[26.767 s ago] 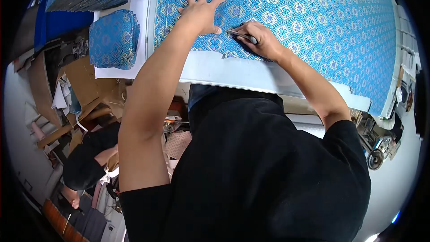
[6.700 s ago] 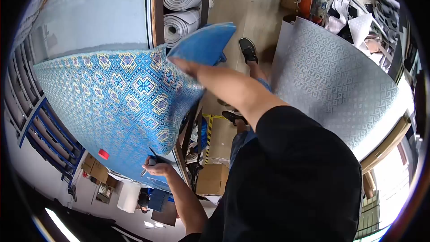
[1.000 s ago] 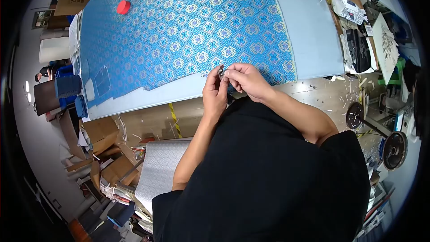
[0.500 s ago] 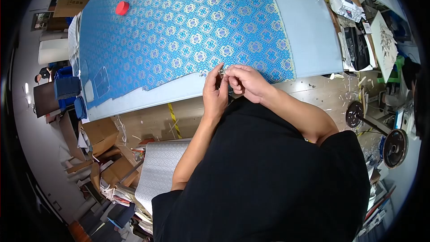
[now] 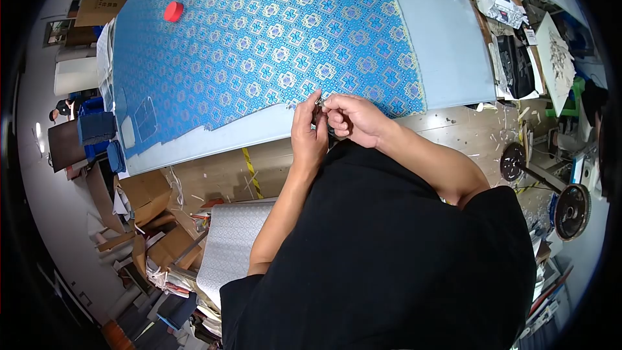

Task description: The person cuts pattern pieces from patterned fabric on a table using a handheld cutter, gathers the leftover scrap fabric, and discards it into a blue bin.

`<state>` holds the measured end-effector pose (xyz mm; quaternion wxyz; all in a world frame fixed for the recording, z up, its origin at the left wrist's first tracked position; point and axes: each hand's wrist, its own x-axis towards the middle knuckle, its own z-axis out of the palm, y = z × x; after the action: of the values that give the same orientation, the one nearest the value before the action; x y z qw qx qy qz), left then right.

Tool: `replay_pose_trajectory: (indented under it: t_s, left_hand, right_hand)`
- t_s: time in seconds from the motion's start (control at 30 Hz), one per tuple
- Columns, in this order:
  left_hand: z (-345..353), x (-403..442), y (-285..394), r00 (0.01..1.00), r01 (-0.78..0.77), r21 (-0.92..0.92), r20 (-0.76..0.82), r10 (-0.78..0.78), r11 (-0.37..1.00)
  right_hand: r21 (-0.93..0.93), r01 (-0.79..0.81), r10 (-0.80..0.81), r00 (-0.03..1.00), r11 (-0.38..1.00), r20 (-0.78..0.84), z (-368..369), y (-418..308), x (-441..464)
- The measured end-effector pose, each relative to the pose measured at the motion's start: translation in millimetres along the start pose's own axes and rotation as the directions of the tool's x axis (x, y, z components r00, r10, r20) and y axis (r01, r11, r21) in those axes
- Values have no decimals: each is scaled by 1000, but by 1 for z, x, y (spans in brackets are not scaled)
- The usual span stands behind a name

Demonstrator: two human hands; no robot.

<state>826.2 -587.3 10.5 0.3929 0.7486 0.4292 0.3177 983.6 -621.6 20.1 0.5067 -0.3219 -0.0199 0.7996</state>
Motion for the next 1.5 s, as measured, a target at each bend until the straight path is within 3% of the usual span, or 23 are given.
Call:
replay_pose_trajectory:
  t_s: [0.23, 0.37, 0.47, 0.6, 0.7, 0.73, 0.83, 0.87, 0.93, 0.97, 1.0, 1.03, 1.13, 1.23, 1.33, 1.37, 1.43, 1.5]
  left_hand:
    - [-4, 4, -2, 979, -204, 167, 40, 200, 965]
    - [-3, 2, -4, 985, -169, 245, 77, 154, 955]
    - [-3, 1, -5, 986, -137, 307, 132, 100, 942]
    - [1, 2, -10, 978, -180, 305, 153, 138, 935]
    - [3, 3, -5, 977, -145, 362, 200, 75, 921]
    - [3, 3, -5, 978, -143, 337, 191, 81, 931]
    - [5, 1, -15, 979, -125, 317, 192, 66, 940]
    - [6, -1, -20, 980, -35, 265, 197, -19, 964]
    - [4, -3, -22, 972, 62, 218, 209, -109, 974]
    - [1, -2, -20, 951, 222, 54, 209, -228, 974]
    - [-1, -3, -20, 911, 376, -108, 226, -345, 920]
    - [-4, -2, -25, 914, 373, -132, 221, -339, 918]
    - [-16, -2, -30, 902, 393, -213, 279, -330, 894]
    - [-20, -3, -28, 893, 411, -234, 298, -338, 881]
    - [-21, -2, -19, 853, 469, -294, 394, -341, 833]
    - [-20, -2, -17, 854, 471, -291, 389, -347, 833]
    - [-16, -1, -11, 841, 487, -384, 449, -302, 784]
    - [-14, 0, -6, 814, 536, -404, 480, -328, 741]
  right_hand:
    - [-22, 9, -10, 999, 1000, -33, 0, 1, 2]
    - [-109, 76, -86, 992, 991, -91, -3, 5, 4]
    - [-74, 93, -101, 988, 993, -115, -10, 14, 10]
    - [-72, 98, -108, 982, 993, -153, -14, 15, 11]
    - [-346, 188, -249, 958, 919, -141, -23, 15, 15]
    - [-350, 192, -255, 956, 917, -143, -25, 13, 16]
    - [-618, 296, -389, 921, 728, -16, -34, 10, 24]
    - [-618, 298, -390, 921, 727, -14, -40, 5, 26]
    - [-910, 208, -437, 899, 358, 33, -49, -7, 22]
    - [-974, 131, -465, 885, 184, 31, -55, -11, 21]
    - [-996, 74, -519, 854, 49, 38, -68, -9, 26]
    - [-997, 12, -564, 824, -83, 57, -72, -10, 28]
    - [-964, -156, -570, 821, -215, -6, -76, -12, 24]
    - [-973, -141, -563, 826, -184, -14, -76, -20, 18]
    - [-995, -21, -563, 823, 96, -71, -63, -25, 4]
    - [-995, -16, -558, 827, 96, -67, -60, -21, 5]
    - [-835, 241, -430, 903, 494, 6, -51, -17, 5]
    - [-797, 269, -399, 916, 541, 38, -40, -11, 5]
